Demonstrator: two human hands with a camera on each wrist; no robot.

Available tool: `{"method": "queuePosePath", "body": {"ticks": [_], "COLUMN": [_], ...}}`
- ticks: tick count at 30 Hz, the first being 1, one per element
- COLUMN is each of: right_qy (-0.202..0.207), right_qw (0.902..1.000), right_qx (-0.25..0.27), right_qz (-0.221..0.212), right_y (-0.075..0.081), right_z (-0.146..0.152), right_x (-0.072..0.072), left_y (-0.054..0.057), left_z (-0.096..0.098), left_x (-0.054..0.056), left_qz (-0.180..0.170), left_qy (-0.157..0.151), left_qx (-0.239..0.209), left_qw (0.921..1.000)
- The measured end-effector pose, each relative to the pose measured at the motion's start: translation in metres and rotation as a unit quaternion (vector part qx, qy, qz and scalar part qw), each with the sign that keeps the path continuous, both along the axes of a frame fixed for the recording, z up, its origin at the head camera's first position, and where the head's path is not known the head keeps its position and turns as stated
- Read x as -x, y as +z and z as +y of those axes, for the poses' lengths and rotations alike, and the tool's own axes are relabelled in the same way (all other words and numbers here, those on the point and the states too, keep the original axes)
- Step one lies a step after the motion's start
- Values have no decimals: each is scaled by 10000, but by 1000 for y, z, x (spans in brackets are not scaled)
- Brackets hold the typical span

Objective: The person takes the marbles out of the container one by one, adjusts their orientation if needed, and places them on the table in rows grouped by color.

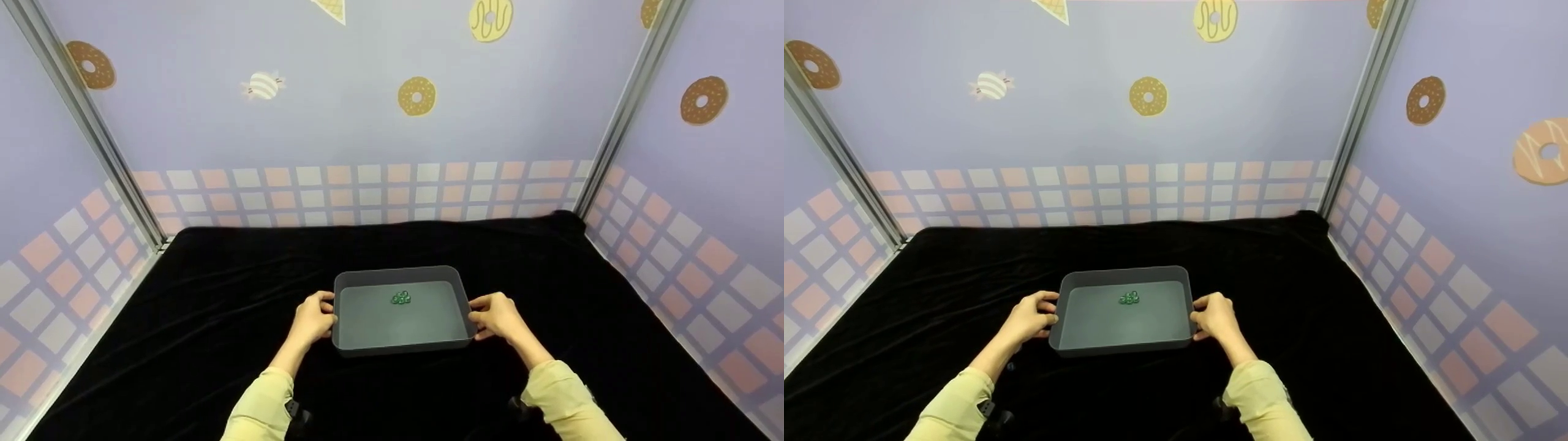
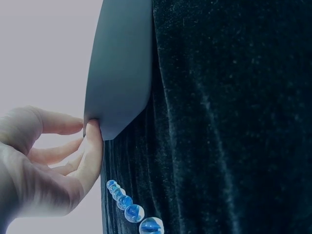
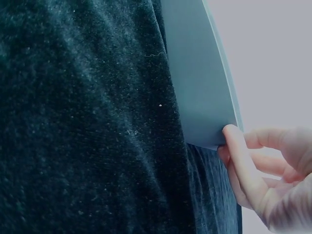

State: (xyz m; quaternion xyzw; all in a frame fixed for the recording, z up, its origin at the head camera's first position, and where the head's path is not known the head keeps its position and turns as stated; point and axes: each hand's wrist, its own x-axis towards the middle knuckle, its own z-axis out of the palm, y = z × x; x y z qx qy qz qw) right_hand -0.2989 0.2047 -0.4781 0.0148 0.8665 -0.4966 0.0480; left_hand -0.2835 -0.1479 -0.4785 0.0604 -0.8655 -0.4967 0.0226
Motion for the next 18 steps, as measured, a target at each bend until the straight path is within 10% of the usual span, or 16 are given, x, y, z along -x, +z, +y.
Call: {"method": "queuePosePath", "body": {"ticks": [18], "right_qy": [250], "right_qw": [9994], "right_qx": [-234], "right_qz": [-62], "right_y": [8], "right_z": [2], "right_x": [1], "left_y": [-3], "left_z": [-1], "left_x": [-4], "left_qz": [76], "left_qy": [-101], "left_qx": [-72], "left_qw": [9999]}}
